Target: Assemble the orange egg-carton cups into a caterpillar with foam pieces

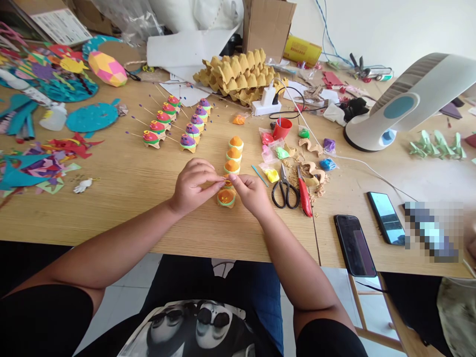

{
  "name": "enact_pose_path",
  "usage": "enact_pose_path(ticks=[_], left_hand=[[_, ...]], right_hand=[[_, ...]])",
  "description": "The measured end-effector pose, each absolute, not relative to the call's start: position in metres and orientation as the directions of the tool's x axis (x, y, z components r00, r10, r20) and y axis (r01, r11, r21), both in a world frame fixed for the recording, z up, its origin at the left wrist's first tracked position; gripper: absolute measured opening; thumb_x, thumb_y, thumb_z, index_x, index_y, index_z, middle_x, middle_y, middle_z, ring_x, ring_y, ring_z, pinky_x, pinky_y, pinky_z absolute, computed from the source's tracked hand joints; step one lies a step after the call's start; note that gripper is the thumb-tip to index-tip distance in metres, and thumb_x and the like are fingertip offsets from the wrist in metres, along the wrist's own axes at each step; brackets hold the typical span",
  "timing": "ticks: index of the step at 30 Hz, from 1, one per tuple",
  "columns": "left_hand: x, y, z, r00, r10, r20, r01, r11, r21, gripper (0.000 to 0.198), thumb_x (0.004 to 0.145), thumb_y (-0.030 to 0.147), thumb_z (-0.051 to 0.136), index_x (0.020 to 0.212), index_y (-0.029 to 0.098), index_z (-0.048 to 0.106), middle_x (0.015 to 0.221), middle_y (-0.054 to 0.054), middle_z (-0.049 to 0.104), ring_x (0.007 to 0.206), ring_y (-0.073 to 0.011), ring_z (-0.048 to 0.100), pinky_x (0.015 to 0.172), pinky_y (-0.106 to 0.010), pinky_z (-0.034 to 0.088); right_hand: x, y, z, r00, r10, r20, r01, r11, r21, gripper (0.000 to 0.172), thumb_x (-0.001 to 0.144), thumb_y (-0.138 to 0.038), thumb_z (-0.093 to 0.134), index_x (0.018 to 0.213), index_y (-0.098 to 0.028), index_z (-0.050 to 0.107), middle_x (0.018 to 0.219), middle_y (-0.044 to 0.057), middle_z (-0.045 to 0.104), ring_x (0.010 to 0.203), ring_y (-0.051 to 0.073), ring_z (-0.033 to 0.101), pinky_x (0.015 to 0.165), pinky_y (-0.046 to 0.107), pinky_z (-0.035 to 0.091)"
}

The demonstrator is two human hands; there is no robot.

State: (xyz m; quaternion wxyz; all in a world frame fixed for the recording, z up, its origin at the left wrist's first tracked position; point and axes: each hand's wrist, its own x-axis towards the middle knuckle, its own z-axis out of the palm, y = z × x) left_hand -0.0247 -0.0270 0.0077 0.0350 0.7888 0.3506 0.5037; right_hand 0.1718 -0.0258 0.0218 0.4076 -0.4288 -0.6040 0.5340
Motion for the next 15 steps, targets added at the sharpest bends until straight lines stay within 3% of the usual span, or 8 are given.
enact_pose_path(ticks=[2, 5, 9, 15], left_hand=[[-0.0254, -0.0272, 0.0076, 0.236, 0.564, 0.791, 0.507, -0.766, 0.396, 0.004, 0.092, 0.027, 0.073, 0.089, 0.025, 0.075, 0.079, 0.001, 0.073, 0.084, -0.0175, 0.065, 0.082, -0.037, 0.053], [-0.0261, -0.0272, 0.0074, 0.219, 0.553, 0.804, 0.513, -0.766, 0.387, 0.003, 0.092, 0.027, 0.073, 0.09, 0.025, 0.075, 0.081, 0.0, 0.074, 0.085, -0.0175, 0.065, 0.082, -0.036, 0.053], [-0.0265, -0.0271, 0.0074, 0.218, 0.576, 0.788, 0.538, -0.745, 0.395, 0.006, 0.093, 0.03, 0.071, 0.091, 0.025, 0.075, 0.08, 0.0, 0.073, 0.085, -0.0182, 0.065, 0.082, -0.037, 0.053], [-0.0253, -0.0281, 0.0087, 0.237, 0.557, 0.796, 0.523, -0.763, 0.378, 0.008, 0.092, 0.027, 0.072, 0.099, 0.025, 0.075, 0.082, 0.0, 0.074, 0.086, -0.0183, 0.064, 0.082, -0.036, 0.053]], right_hand=[[0.1734, -0.0251, 0.0205, -0.304, 0.952, -0.025, 0.019, -0.02, -1.0, 0.064, 0.087, -0.077, 0.057, 0.082, -0.018, 0.079, 0.054, -0.006, 0.032, 0.052, 0.009, 0.028, 0.051, 0.027, 0.023], [0.1746, -0.0246, 0.0199, -0.352, 0.93, -0.103, -0.032, -0.123, -0.992, 0.06, 0.081, -0.074, 0.067, 0.092, -0.016, 0.08, 0.056, -0.007, 0.032, 0.052, 0.008, 0.024, 0.05, 0.027, 0.018], [0.171, -0.0254, 0.0182, -0.39, 0.906, -0.165, -0.067, -0.206, -0.976, 0.05, 0.066, -0.06, 0.087, 0.087, -0.015, 0.078, 0.054, -0.008, 0.039, 0.053, 0.006, 0.022, 0.051, 0.027, 0.016], [0.1677, -0.026, 0.0165, -0.345, 0.926, -0.153, -0.167, -0.221, -0.961, 0.04, 0.069, -0.055, 0.085, 0.08, -0.017, 0.074, 0.053, -0.009, 0.039, 0.049, 0.006, 0.022, 0.049, 0.026, 0.014]])
